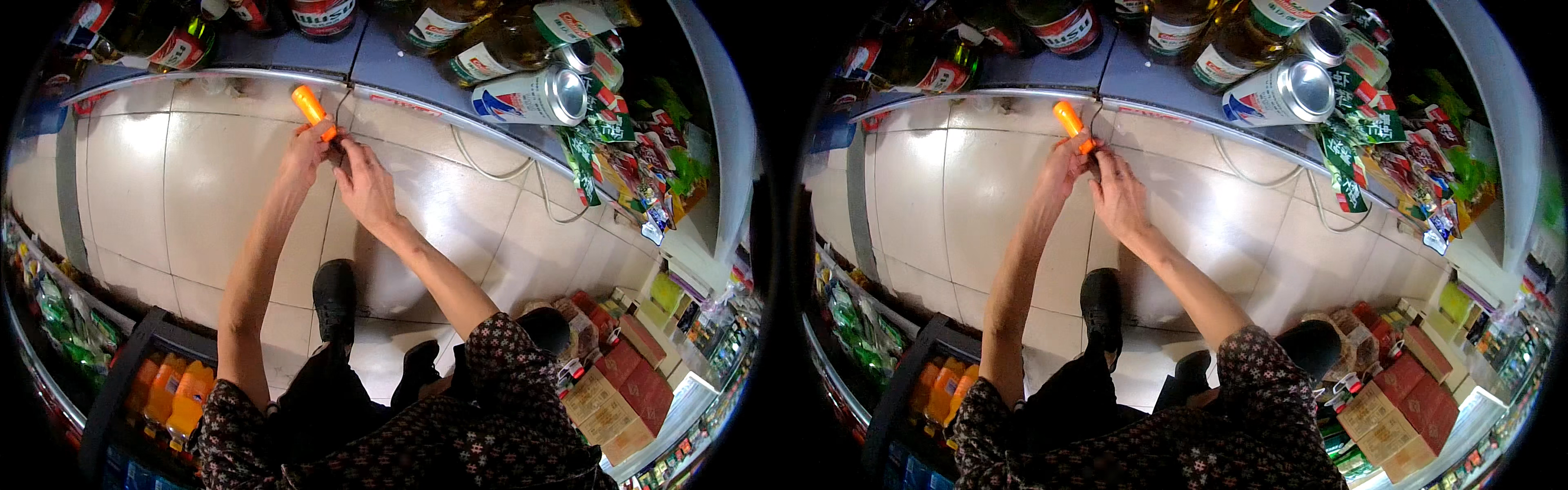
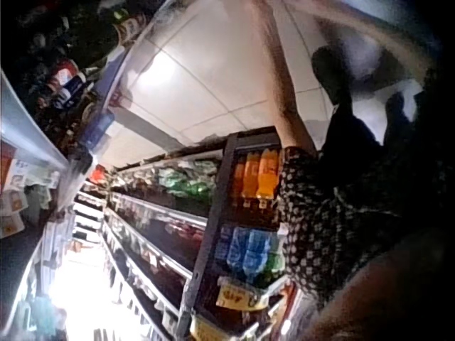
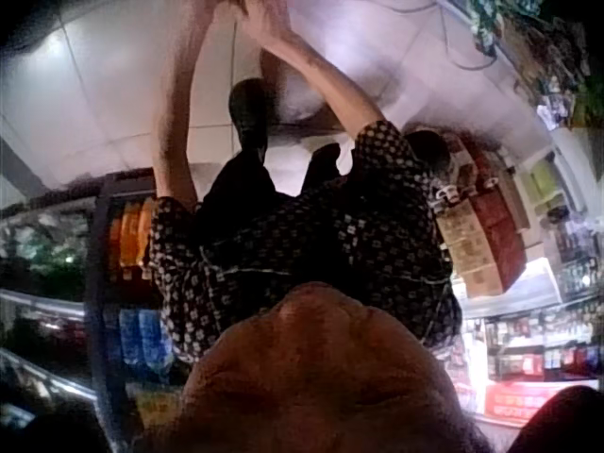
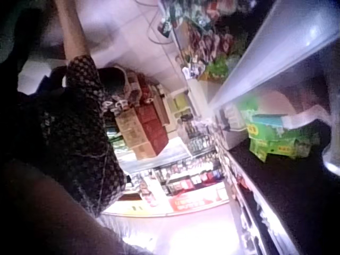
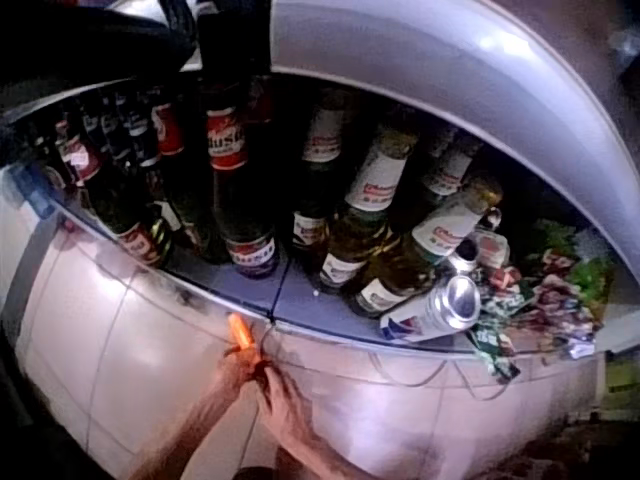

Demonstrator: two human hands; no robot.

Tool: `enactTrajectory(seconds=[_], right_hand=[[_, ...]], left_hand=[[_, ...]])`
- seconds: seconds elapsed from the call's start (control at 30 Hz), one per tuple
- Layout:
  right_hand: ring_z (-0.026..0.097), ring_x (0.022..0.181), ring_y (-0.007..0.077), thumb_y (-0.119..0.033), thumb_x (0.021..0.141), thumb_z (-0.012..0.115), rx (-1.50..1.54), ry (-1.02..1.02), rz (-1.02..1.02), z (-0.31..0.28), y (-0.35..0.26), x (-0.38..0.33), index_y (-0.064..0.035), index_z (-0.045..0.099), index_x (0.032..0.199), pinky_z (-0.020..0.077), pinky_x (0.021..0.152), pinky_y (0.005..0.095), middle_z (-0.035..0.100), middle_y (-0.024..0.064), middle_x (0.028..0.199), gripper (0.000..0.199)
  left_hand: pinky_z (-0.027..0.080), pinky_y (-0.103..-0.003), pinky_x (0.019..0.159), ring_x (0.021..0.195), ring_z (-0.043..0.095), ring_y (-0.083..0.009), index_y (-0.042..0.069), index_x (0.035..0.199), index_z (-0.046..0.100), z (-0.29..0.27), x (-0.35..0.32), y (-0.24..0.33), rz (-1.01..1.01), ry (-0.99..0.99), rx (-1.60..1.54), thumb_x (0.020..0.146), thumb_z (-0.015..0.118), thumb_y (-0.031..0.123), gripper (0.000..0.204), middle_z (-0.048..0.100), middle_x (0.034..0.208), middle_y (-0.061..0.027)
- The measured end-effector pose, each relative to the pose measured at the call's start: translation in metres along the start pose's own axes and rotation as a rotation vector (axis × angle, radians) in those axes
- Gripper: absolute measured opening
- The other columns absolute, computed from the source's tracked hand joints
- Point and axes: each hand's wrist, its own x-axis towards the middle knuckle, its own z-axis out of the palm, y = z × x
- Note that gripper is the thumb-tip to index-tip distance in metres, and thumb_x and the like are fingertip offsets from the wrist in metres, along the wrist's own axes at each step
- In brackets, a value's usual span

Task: The person unplugs a power strip, coils the power cord, and then drags a blue chest freezer across the store floor to a new location near the entrance.

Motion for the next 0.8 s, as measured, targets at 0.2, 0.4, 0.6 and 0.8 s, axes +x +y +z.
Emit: enactTrajectory(seconds=[0.2, 0.4, 0.6, 0.8], right_hand=[[0.063, 0.068, 0.0240, -0.010, 0.076, 0.069, 0.295, 0.091, 0.396, 0.012, 0.025, 0.003, -0.0032, 0.054, 0.093, 0.0492, 0.062, 0.0363, 0.063, 0.0104, 0.077, 0.023], [0.054, 0.060, 0.0096, -0.007, 0.083, 0.062, 0.462, -0.013, 0.504, 0.007, 0.030, 0.000, 0.0038, 0.062, 0.082, 0.0451, 0.057, 0.0269, 0.061, 0.0079, 0.066, 0.011], [0.053, 0.060, 0.0095, -0.005, 0.085, 0.059, 0.589, 0.035, 0.514, 0.012, 0.029, -0.004, 0.0045, 0.062, 0.083, 0.0442, 0.055, 0.0255, 0.061, 0.0057, 0.067, 0.011], [0.054, 0.064, 0.0078, -0.005, 0.085, 0.060, 0.619, -0.006, 0.530, 0.005, 0.037, -0.003, 0.0028, 0.059, 0.093, 0.0450, 0.057, 0.0233, 0.060, 0.0032, 0.071, 0.012]], left_hand=[[0.050, -0.031, 0.071, 0.079, 0.063, -0.0168, 0.007, 0.097, 0.058, 0.012, -0.022, -0.014, -0.031, -0.133, -0.254, 0.089, 0.061, 0.027, 0.022, 0.065, 0.088, -0.0083], [0.049, -0.029, 0.070, 0.079, 0.063, -0.0162, 0.005, 0.095, 0.058, 0.018, -0.026, -0.017, -0.031, -0.097, -0.185, 0.087, 0.063, 0.028, 0.024, 0.065, 0.089, -0.0078], [0.048, -0.027, 0.065, 0.073, 0.063, -0.0150, 0.004, 0.093, 0.059, 0.026, -0.029, -0.016, -0.029, -0.011, -0.144, 0.086, 0.065, 0.025, 0.023, 0.065, 0.083, -0.0070], [0.050, -0.029, 0.064, 0.070, 0.063, -0.0148, 0.003, 0.098, 0.057, 0.035, -0.010, -0.013, 0.130, 0.006, 0.091, 0.085, 0.065, 0.032, 0.033, 0.064, 0.084, -0.0069]])
